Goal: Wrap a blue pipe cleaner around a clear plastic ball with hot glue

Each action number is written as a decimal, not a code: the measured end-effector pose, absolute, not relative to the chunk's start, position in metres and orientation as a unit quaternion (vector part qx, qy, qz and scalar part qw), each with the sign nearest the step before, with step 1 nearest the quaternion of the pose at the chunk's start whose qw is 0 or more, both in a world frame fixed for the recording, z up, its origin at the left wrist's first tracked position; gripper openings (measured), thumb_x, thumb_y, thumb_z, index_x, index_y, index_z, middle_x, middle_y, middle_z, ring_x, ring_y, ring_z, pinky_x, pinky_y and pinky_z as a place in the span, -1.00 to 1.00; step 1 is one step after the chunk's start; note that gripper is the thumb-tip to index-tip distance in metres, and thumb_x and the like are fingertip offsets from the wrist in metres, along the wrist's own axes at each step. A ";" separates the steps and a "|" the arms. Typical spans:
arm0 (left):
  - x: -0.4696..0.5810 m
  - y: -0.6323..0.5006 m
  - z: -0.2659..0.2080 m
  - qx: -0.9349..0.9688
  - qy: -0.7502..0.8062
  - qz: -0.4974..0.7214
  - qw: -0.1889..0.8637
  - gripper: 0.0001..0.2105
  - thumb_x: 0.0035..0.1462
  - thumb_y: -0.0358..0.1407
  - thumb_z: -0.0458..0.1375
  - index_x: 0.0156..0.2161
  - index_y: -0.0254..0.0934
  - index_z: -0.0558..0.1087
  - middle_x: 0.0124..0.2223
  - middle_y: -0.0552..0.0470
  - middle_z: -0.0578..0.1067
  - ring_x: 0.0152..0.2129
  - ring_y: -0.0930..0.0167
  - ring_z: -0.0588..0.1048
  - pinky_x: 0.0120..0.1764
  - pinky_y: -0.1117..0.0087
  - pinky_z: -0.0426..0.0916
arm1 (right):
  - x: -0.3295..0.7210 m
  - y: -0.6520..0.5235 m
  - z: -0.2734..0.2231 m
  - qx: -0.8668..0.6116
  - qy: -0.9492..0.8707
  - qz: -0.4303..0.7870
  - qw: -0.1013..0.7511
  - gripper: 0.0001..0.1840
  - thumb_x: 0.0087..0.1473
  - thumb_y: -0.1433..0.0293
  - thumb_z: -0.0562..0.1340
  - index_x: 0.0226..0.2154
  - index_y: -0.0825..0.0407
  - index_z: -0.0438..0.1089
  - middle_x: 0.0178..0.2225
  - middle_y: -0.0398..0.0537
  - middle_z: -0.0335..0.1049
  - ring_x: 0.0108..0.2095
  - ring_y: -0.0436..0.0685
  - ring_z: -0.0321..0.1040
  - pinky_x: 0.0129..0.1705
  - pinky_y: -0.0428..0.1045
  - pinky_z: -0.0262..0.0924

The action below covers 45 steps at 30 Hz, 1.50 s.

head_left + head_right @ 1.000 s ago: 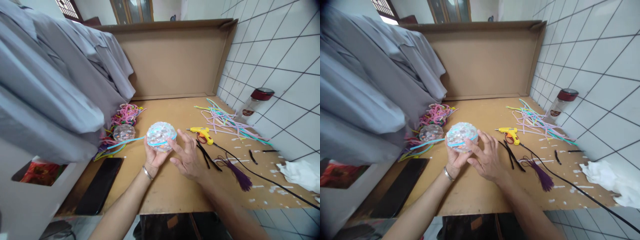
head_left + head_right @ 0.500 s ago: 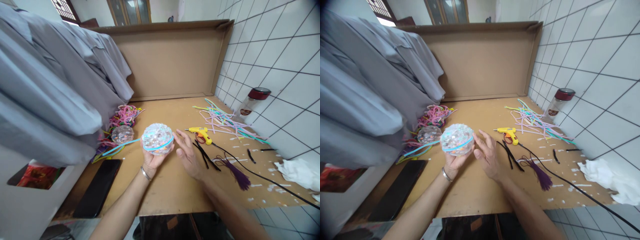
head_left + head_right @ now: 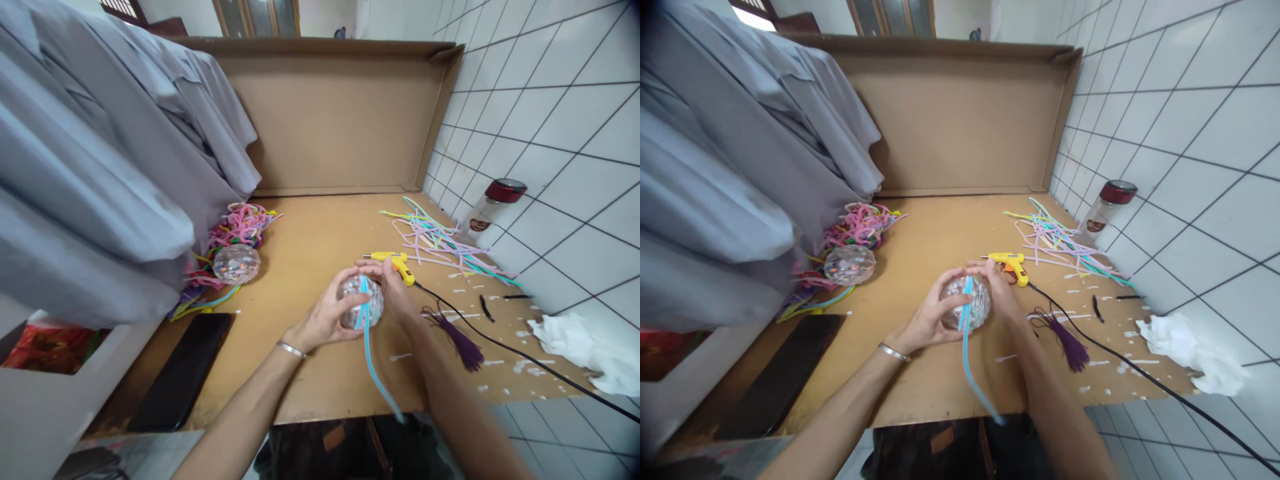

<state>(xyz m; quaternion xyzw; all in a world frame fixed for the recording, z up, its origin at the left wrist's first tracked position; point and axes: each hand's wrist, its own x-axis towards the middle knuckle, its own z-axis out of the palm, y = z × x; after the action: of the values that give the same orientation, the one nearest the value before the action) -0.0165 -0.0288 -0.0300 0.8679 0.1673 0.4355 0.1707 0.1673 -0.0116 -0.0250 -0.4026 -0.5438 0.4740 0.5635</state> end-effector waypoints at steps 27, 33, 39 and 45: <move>-0.023 -0.015 -0.034 0.795 0.319 0.472 0.210 -0.36 -0.15 -0.25 0.41 0.08 -0.17 0.31 0.12 -0.17 0.43 0.12 0.15 0.38 0.13 0.02 0.30 | 0.157 -0.035 -0.004 -0.426 -0.708 0.225 0.517 -0.51 0.28 0.09 -0.03 -0.28 -0.06 0.54 0.01 0.01 0.34 0.12 0.20 0.23 0.21 0.19 0.05; -0.022 -0.014 -0.035 0.766 0.350 0.491 0.223 -0.38 -0.16 -0.24 0.40 0.05 -0.18 0.33 0.08 -0.14 0.45 0.08 0.15 0.42 0.11 0.04 0.32 | 0.155 -0.034 -0.006 -0.418 -0.751 0.147 0.489 -0.72 0.19 0.27 0.14 -0.08 -0.07 0.45 0.00 0.02 0.37 0.07 0.20 0.27 0.15 0.18 0.12; -0.021 -0.016 -0.030 0.783 0.361 0.478 0.165 -0.42 -0.17 -0.28 0.34 0.03 -0.22 0.33 0.05 -0.14 0.47 0.04 0.16 0.44 0.10 0.08 0.32 | 0.146 -0.034 -0.014 -0.429 -0.774 -0.064 0.462 -0.77 0.13 0.27 0.20 -0.15 -0.07 0.44 -0.18 -0.03 0.45 -0.06 0.20 0.32 0.05 0.15 0.06; -0.019 -0.018 -0.030 0.790 0.374 0.466 0.140 -0.43 -0.14 -0.26 0.30 0.05 -0.21 0.32 0.06 -0.13 0.48 0.05 0.16 0.44 0.09 0.09 0.32 | 0.145 -0.035 -0.021 -0.456 -0.754 -0.088 0.465 -0.84 0.11 0.24 0.23 -0.26 -0.09 0.47 -0.32 -0.09 0.44 -0.22 0.16 0.32 -0.03 0.13 0.05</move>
<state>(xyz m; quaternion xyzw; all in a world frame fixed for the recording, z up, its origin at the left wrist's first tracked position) -0.0190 -0.0182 -0.0304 0.7895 0.3736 0.4664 0.1398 0.1449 -0.0347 -0.0210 -0.4565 -0.7536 -0.0881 0.4648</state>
